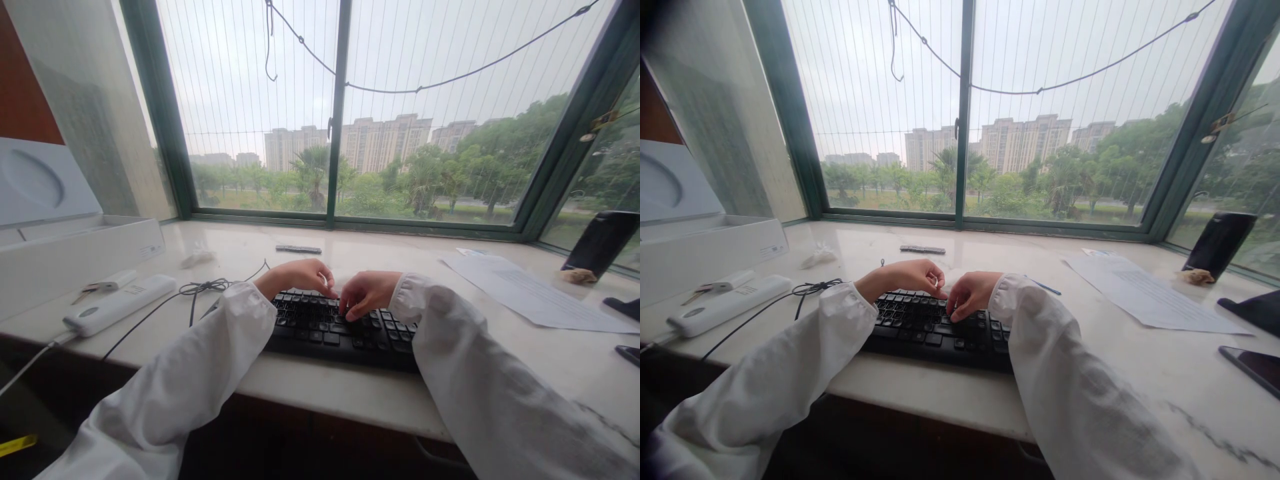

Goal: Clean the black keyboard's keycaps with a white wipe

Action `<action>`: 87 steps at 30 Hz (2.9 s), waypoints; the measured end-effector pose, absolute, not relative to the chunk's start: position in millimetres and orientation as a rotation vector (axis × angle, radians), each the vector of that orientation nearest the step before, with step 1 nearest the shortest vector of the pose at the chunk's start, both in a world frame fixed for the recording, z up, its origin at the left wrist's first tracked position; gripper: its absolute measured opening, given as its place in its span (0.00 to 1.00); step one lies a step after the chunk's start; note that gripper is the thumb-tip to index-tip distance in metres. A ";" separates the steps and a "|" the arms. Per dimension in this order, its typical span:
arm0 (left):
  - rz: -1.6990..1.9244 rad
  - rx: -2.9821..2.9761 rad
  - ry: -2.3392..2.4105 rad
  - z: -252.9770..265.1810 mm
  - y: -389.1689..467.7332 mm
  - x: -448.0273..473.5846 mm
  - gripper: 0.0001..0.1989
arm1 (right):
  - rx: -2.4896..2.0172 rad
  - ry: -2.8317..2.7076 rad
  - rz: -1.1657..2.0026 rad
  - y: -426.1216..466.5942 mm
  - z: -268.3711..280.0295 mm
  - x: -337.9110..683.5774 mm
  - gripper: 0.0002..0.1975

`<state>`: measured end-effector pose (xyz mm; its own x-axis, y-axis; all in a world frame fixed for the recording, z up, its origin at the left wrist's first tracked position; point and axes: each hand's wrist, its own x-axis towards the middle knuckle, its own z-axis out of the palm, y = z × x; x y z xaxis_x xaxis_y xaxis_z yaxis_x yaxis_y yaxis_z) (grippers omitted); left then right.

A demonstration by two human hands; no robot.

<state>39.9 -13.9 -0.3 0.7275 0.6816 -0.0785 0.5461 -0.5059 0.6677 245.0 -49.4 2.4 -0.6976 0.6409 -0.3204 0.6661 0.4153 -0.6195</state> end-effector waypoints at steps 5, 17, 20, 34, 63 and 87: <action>0.415 2.198 0.867 0.8 -14.4 40.1 0.20 | 1.213 2.651 -1.526 -32.2 -1.4 257.6 0.32; 0.518 2.326 0.711 11.3 -12.6 31.3 0.21 | 1.357 2.642 -1.781 -23.1 -4.7 263.8 0.31; 0.534 2.398 0.650 11.1 -14.7 32.8 0.21 | 1.426 2.635 -1.810 -24.9 -3.9 262.5 0.32; 0.701 2.428 0.545 3.1 -15.1 38.8 0.17 | 1.393 2.726 -1.805 -22.7 -2.5 263.1 0.25; 0.602 2.614 0.650 7.0 -23.5 40.3 0.14 | 1.598 2.670 -1.484 -29.5 5.0 259.3 0.28; 0.197 2.530 0.857 6.7 -31.4 42.6 0.18 | 1.398 2.634 -1.244 -31.6 -11.5 249.4 0.30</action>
